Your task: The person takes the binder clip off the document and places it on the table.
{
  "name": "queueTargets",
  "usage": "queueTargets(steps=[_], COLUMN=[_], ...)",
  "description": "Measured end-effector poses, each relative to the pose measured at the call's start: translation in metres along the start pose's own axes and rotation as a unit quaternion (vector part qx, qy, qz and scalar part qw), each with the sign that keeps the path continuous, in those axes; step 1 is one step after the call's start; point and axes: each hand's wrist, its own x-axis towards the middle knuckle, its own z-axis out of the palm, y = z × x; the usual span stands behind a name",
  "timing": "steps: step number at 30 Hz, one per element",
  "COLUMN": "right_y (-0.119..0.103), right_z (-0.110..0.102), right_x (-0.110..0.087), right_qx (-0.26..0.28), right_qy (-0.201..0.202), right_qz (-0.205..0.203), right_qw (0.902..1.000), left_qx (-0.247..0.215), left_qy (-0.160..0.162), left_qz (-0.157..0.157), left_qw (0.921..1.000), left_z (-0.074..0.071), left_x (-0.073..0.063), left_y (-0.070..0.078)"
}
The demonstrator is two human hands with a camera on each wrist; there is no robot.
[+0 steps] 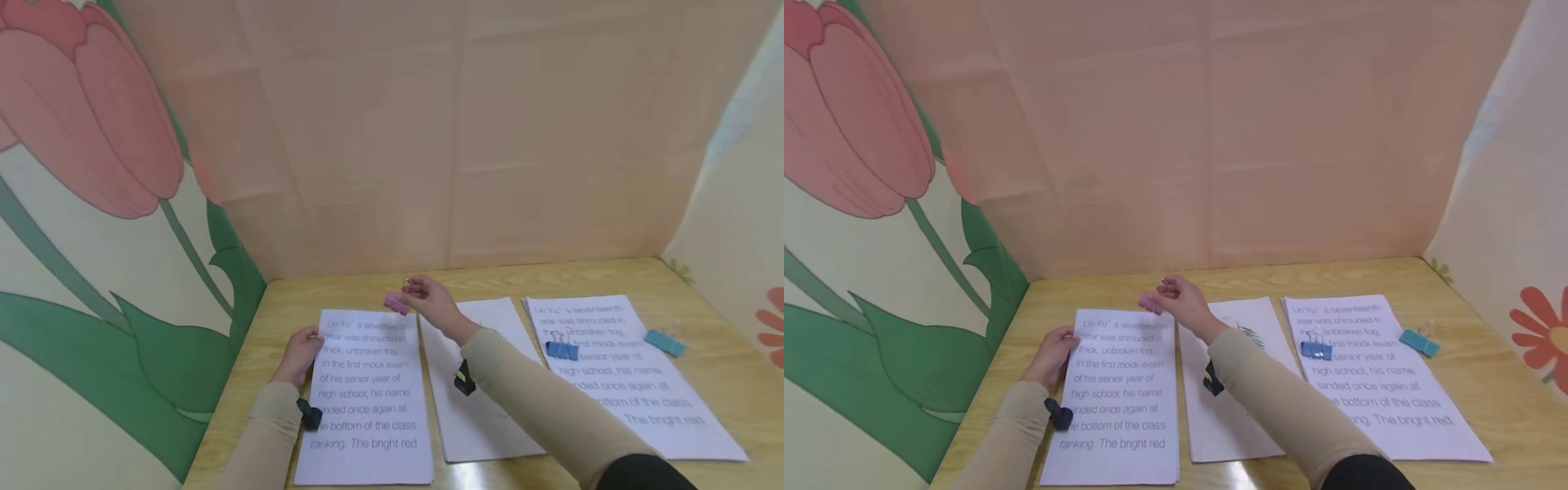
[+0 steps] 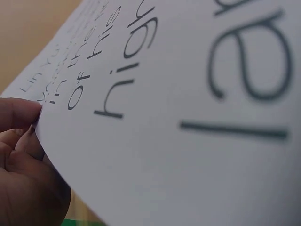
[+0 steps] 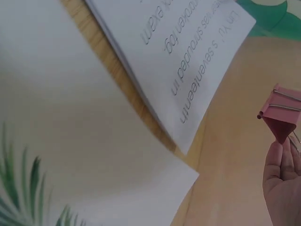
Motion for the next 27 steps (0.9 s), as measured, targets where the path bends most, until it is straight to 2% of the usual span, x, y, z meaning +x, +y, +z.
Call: queueTargets(steps=[10,16,27], right_y=[0.015,0.021,0.039], right_z=[-0.023,-0.036,-0.047], right_x=[-0.017,-0.028,-0.039], right_qx=[-0.036,-0.035,-0.062], right_qy=[0.008,0.006,0.002], right_qz=[0.006,0.017,0.039], right_qw=[0.9993,0.9992,0.9973], left_qx=[0.022,0.015,0.013], left_qy=[0.005,0.011,0.006], left_qz=[-0.021,-0.030,-0.025], left_qw=[0.9995,0.9994,0.9996], left_z=[0.011,0.016,0.020], left_x=[-0.004,-0.006,-0.007], left_y=[-0.001,0.001,0.000])
